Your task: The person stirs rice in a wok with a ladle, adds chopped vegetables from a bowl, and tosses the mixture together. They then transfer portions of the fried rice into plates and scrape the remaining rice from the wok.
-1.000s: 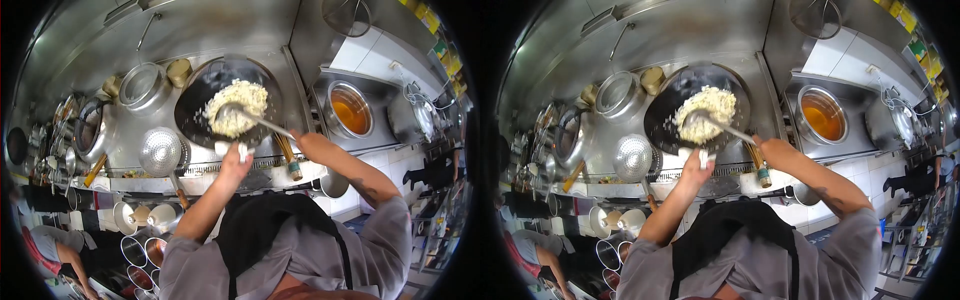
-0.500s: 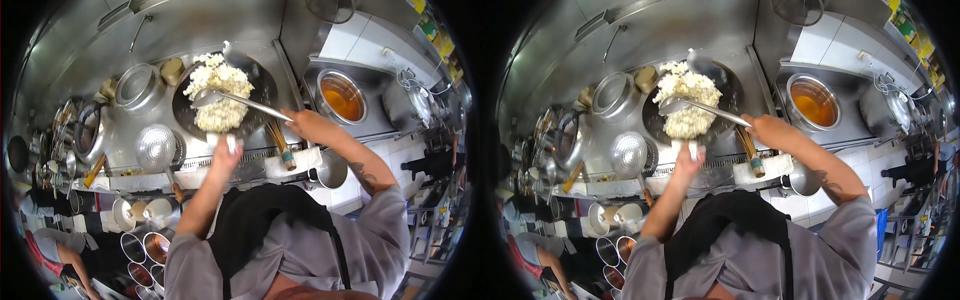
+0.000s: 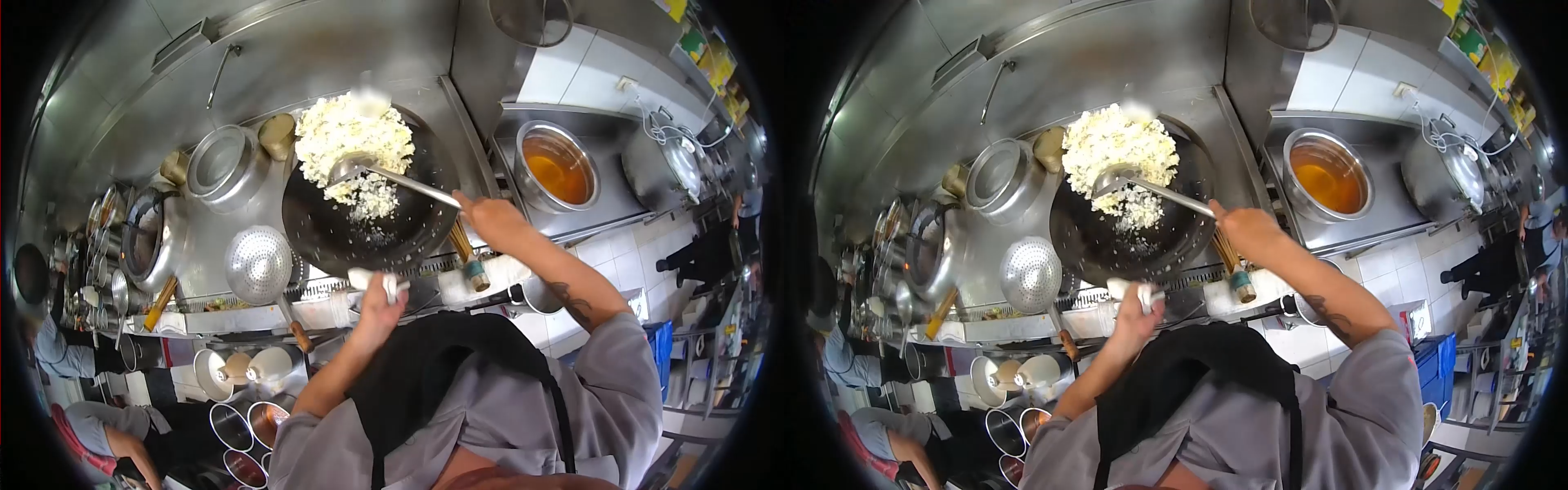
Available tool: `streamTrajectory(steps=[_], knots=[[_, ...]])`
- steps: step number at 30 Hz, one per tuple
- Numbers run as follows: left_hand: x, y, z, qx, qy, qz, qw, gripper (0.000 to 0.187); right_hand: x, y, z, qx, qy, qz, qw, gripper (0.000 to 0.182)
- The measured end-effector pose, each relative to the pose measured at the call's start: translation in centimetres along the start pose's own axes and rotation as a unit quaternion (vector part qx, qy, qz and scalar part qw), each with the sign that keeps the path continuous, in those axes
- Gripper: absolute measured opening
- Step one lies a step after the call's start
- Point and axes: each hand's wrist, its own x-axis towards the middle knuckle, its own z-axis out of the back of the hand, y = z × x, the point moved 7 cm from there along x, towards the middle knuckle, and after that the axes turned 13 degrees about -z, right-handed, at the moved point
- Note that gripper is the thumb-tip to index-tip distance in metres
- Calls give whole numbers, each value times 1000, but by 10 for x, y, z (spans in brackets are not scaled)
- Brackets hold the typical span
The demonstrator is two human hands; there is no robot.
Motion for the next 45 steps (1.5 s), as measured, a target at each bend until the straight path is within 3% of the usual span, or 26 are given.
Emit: streamTrajectory(steps=[1,3,4,6,8,9,11,13,14,16,18,21,23,25,26,28,30,32,33,36,37,38,40,42,44,45], knots=[[0,-10,-5,1,-60,-10,998,22,-5,-2,18,15,17,9,1000,37],[79,-33,0,-26,7,9,1000,26,-14,-10,42,27,35,21,999,36],[100,-46,-6,-12,24,-16,999,13,-16,-17,49,17,48,21,998,34],[128,-52,-15,5,22,-52,998,13,-12,-32,51,4,61,23,998,33],[148,-44,-7,11,28,-40,999,12,12,-58,37,-39,54,-65,996,32],[148,-46,-10,8,27,-44,999,12,28,-56,29,-41,52,-60,996,32],[141,-46,-10,6,-16,-23,1000,11,64,-61,12,18,-6,-131,991,30],[146,-44,-8,12,-5,-2,1000,11,113,-52,-44,145,11,-202,969,28],[149,-43,-9,18,8,19,1000,11,132,-33,-72,158,-30,-176,971,26],[145,-47,-11,18,-13,17,1000,10,150,16,-127,339,128,-175,915,27],[147,-46,-12,32,-2,32,999,10,126,58,-130,394,224,-183,872,31],[142,-48,-12,34,-32,24,999,10,81,47,-98,337,240,-128,901,31],[148,-49,-8,27,-33,26,999,11,63,8,-86,213,67,30,974,29],[158,-39,0,11,7,67,998,8,38,-5,-23,7,129,-18,991,30],[138,-30,-3,12,3,71,997,8,32,-5,-23,9,134,-20,991,30],[70,-36,-34,-2,-25,-59,998,13,30,-6,-16,-83,85,-31,992,32],[11,-25,-43,5,-31,4,999,14,13,-3,-8,-74,75,-33,994,33],[-31,-26,-58,-10,13,58,998,15,-8,9,10,-15,179,38,983,34],[-27,-33,-47,4,-93,31,995,14,-11,1,13,46,193,37,979,39],[36,-44,-65,-35,-20,30,999,19,17,-20,1,122,227,18,966,40],[52,-28,-43,-19,12,-33,999,18,32,-25,-16,80,119,52,988,39],[67,-12,-21,-6,40,-97,994,18,29,-18,-22,82,115,51,989,39],[24,22,6,-5,14,-31,999,16,22,-7,-25,43,94,-23,994,39],[-18,27,8,-10,-22,16,1000,16,16,-19,-20,62,101,-2,993,43],[-43,-9,-32,-45,-81,14,996,20,-4,-20,-25,165,152,122,967,40],[1,-23,-29,44,29,-25,998,23,-3,-21,-15,169,278,25,945,44]])
